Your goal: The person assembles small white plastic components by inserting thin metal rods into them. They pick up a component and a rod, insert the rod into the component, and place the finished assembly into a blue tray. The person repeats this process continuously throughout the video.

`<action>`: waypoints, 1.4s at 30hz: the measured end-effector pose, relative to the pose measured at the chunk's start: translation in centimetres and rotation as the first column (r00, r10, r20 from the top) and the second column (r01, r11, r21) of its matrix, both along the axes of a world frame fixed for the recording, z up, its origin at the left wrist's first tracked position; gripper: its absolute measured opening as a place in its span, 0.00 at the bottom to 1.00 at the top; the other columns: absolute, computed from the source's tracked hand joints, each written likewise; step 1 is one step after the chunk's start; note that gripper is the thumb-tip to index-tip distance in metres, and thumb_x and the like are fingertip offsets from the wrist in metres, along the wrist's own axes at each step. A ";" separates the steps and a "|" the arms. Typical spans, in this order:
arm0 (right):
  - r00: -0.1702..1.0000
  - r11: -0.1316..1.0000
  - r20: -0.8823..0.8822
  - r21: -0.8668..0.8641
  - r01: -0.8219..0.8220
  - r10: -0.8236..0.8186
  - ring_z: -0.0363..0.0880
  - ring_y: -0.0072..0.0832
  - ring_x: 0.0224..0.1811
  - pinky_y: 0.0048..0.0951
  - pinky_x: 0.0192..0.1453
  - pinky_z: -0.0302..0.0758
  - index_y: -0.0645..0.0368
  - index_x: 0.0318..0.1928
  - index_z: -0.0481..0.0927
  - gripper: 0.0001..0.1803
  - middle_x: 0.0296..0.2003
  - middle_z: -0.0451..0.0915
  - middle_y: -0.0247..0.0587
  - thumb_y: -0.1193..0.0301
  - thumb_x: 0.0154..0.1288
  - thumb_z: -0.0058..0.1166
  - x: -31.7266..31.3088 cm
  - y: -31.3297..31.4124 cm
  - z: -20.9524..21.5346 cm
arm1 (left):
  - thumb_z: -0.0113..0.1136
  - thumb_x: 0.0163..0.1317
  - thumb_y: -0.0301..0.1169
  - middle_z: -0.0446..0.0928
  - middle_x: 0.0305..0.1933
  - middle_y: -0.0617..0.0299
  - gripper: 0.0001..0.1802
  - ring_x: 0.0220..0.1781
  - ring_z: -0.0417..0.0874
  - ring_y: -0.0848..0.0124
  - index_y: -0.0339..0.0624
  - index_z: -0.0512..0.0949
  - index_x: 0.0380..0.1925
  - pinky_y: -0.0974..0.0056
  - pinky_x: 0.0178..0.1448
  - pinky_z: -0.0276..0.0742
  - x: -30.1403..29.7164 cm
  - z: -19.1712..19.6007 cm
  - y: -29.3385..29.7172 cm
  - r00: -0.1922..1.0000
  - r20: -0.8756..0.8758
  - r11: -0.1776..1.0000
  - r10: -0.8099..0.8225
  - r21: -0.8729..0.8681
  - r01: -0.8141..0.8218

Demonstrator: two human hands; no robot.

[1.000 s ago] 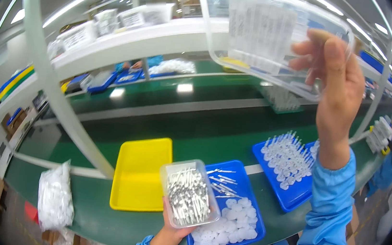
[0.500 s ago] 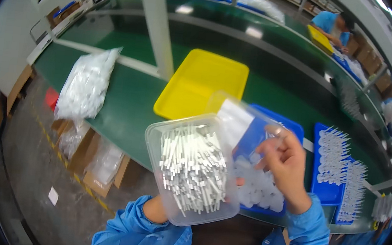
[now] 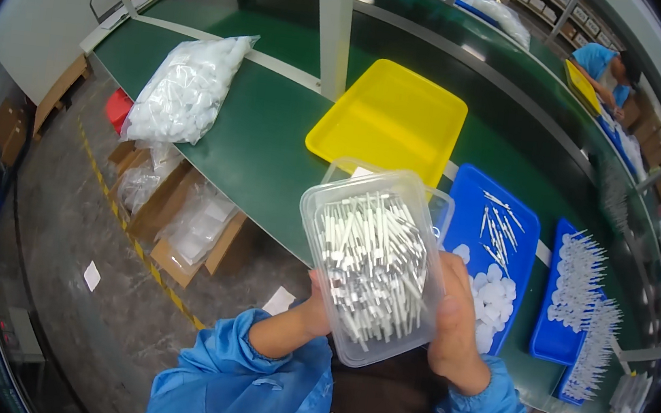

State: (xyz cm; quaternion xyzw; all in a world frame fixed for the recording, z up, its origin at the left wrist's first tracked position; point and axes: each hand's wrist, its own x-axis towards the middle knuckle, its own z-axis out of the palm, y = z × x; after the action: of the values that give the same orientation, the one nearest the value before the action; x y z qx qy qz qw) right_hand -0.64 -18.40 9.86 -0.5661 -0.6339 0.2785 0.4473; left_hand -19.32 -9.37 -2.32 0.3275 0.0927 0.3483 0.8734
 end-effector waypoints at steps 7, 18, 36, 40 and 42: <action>0.866 0.991 -0.498 -0.093 -0.101 0.042 0.50 0.42 0.91 0.40 0.92 0.43 0.70 0.88 0.50 0.51 0.88 0.54 0.55 0.38 0.87 0.32 -1.3 0.8 -1.6 | 0.38 0.79 0.74 0.72 0.80 0.47 0.56 0.79 0.76 0.57 0.30 0.61 0.82 0.51 0.82 0.72 0.2 -0.7 -0.3 0.980 -0.062 0.932 0.187 0.326 -0.157; 0.626 0.977 -0.754 -0.098 0.190 -0.197 0.63 0.49 0.87 0.48 0.90 0.60 0.65 0.89 0.52 0.49 0.86 0.60 0.57 0.41 0.84 0.39 6.2 -4.1 -0.4 | 0.72 0.71 0.22 0.80 0.60 0.53 0.30 0.49 0.90 0.70 0.50 0.71 0.68 0.66 0.50 0.86 -13.9 -2.5 6.2 0.800 -0.434 0.908 0.414 0.262 -0.328; 0.360 0.936 -0.887 -0.181 0.301 -0.287 0.82 0.46 0.72 0.42 0.81 0.74 0.72 0.79 0.69 0.40 0.74 0.78 0.57 0.52 0.81 0.48 19.1 -11.2 -2.3 | 0.61 0.76 0.22 0.84 0.66 0.47 0.19 0.67 0.84 0.49 0.33 0.82 0.65 0.49 0.75 0.76 -19.8 -5.2 15.4 0.049 -0.111 0.120 0.993 0.961 -0.249; 0.154 0.937 -0.949 -0.227 0.265 -0.274 0.85 0.48 0.68 0.48 0.76 0.79 0.71 0.76 0.72 0.41 0.70 0.82 0.59 0.51 0.76 0.51 21.2 -9.7 -1.6 | 0.64 0.69 0.23 0.84 0.65 0.48 0.19 0.66 0.84 0.49 0.38 0.85 0.60 0.49 0.74 0.77 -5.6 4.4 10.6 0.537 -0.201 0.095 0.819 0.971 0.218; 0.122 0.946 -0.964 -0.201 0.253 -0.238 0.85 0.49 0.68 0.49 0.76 0.80 0.71 0.76 0.72 0.41 0.70 0.82 0.60 0.51 0.74 0.52 22.9 -9.2 -2.6 | 0.71 0.64 0.30 0.84 0.67 0.49 0.23 0.65 0.85 0.46 0.45 0.87 0.60 0.47 0.70 0.80 2.9 6.2 8.2 0.760 -0.232 -0.069 0.607 0.938 0.341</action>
State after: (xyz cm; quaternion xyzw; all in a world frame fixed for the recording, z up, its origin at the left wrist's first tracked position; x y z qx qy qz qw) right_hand 22.28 -27.57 7.31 -0.3463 -0.0965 0.4950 0.7910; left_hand -16.44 -1.13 3.87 0.9310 0.1265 0.2651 0.2168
